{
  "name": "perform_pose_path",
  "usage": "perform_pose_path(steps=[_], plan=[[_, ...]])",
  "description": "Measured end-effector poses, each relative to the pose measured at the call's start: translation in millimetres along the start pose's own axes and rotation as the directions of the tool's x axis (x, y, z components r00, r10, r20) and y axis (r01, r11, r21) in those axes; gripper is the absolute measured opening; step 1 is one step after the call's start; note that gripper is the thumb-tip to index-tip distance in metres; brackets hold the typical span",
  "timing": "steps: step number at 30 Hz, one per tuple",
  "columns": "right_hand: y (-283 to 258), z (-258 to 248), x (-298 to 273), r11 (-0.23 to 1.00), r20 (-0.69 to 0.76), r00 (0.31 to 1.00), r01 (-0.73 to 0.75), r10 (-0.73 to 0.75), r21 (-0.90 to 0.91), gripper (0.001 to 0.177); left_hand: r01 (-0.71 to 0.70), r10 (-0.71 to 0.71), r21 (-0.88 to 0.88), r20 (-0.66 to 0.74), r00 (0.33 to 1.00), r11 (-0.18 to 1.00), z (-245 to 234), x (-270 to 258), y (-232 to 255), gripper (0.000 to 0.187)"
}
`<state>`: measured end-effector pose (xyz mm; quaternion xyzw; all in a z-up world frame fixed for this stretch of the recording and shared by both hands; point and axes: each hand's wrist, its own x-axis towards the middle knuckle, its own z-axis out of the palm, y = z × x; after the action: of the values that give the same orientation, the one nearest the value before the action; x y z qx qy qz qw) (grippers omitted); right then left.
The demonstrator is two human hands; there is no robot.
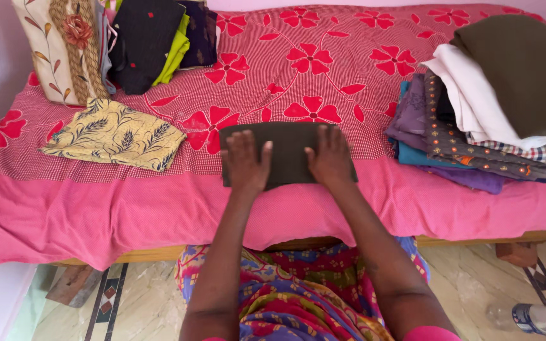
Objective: The person folds various pieces of clothing, including black, white, brown, and patterned items, one at a time on a bed and places them into a stack.
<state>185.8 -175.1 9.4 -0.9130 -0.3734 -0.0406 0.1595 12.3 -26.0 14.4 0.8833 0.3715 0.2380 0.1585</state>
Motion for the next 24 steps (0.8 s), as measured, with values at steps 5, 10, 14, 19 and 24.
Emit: perform_pose_path(steps=[5,10,14,19,24], plan=[[-28,63,25,0.873,0.002,0.921,0.368,-0.389,0.320,0.065,-0.008,0.124,-0.295,0.378,0.917,0.955,50,14,25,0.082],[-27,66,33,0.962,-0.036,0.961,0.272,-0.273,-0.040,0.065,-0.075,0.054,0.061,0.300,0.952,0.995,60,27,15,0.081],[-20,54,45,0.982,-0.046,0.981,0.190,-0.189,0.000,0.065,0.008,-0.052,0.148,0.295,0.954,0.989,53,36,16,0.076],[-15,48,53,0.994,-0.034,0.994,0.101,-0.099,0.042,0.063,0.057,-0.103,0.171,0.276,0.956,0.984,41,44,15,0.076],[-11,38,56,0.998,0.023,1.000,0.017,-0.018,0.063,0.065,0.120,-0.167,0.213,0.220,0.961,0.970,37,50,1,0.080]])
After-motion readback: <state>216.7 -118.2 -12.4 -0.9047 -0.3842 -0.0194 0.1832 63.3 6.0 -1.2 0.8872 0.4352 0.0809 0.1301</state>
